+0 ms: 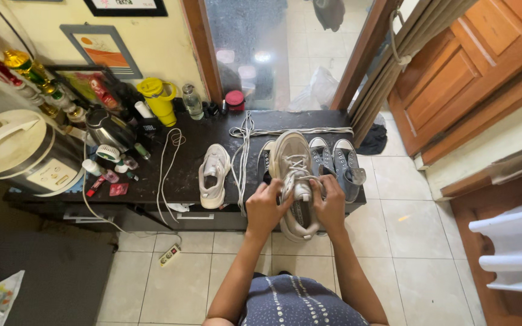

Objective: The person removes the laces from a pair of white sneakers and threads the laces back through the eyelets, working on one shoe at a time on a table with other pairs of shoes laid out.

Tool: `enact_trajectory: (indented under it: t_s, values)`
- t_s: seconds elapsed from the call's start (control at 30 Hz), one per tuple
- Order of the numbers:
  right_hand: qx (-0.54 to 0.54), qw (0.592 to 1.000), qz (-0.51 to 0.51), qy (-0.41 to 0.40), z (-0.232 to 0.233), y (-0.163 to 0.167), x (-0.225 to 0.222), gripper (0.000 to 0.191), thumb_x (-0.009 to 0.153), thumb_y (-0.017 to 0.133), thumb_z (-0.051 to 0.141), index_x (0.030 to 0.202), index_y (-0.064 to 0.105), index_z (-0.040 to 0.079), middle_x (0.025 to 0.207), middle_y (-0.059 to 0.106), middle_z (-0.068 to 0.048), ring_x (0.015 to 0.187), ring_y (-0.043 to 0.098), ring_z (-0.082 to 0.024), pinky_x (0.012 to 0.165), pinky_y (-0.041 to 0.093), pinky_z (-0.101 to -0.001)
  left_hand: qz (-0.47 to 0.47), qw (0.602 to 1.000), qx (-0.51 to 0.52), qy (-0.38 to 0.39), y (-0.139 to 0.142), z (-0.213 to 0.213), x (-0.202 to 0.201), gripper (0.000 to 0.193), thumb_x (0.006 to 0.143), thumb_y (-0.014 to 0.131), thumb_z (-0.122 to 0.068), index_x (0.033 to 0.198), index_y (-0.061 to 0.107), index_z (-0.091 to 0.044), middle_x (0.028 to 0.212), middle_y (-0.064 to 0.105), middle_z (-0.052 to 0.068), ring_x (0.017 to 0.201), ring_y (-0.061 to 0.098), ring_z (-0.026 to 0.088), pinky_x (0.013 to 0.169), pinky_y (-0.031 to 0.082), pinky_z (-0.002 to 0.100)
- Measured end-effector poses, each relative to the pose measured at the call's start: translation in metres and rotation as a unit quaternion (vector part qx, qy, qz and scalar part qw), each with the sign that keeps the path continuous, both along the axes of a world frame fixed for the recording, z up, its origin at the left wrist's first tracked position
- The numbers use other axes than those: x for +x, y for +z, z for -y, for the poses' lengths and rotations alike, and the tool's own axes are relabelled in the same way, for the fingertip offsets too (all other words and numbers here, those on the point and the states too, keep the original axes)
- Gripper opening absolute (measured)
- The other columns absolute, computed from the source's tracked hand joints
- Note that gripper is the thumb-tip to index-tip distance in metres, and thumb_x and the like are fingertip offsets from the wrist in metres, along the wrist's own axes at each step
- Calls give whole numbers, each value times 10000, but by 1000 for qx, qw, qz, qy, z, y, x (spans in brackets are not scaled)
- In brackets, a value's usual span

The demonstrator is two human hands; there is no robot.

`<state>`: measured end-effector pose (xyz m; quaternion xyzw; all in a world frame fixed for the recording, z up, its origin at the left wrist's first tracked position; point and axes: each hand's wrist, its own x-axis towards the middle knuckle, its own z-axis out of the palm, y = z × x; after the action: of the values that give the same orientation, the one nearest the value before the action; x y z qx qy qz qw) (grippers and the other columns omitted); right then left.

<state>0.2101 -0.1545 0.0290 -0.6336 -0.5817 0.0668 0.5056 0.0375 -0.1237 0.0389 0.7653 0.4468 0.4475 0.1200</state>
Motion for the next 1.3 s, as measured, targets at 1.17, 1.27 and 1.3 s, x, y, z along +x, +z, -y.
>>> enact_trajectory:
  t_s: [1.17, 1.27, 1.3]
  values:
    - [-53, 996, 58, 34, 26, 4, 30, 183, 945, 697, 217, 931, 653, 39, 909, 657, -131, 842, 652, -366, 728, 496, -431, -223, 961, 123, -113, -8, -19, 52, 284, 728, 776, -280, 933, 734, -88, 1214, 567, -33, 1202, 476, 200, 1166, 251, 609]
    - [-34, 998, 39, 46, 27, 8, 36, 178, 944, 709, 201, 964, 651, 34, 933, 660, -136, 861, 657, -357, 744, 504, -419, -167, 968, 162, -94, -11, -15, 53, 220, 790, 769, -267, 945, 710, -122, 1239, 570, -65, 1217, 487, 168, 1201, 262, 598]
    - [-36, 998, 20, 54, 27, 9, 37, 180, 937, 720, 185, 979, 645, 27, 948, 657, -139, 860, 659, -347, 744, 507, -414, -156, 970, 165, -92, -12, -14, 53, 226, 791, 772, -267, 951, 700, -124, 1238, 568, -66, 1210, 490, 171, 1196, 267, 599]
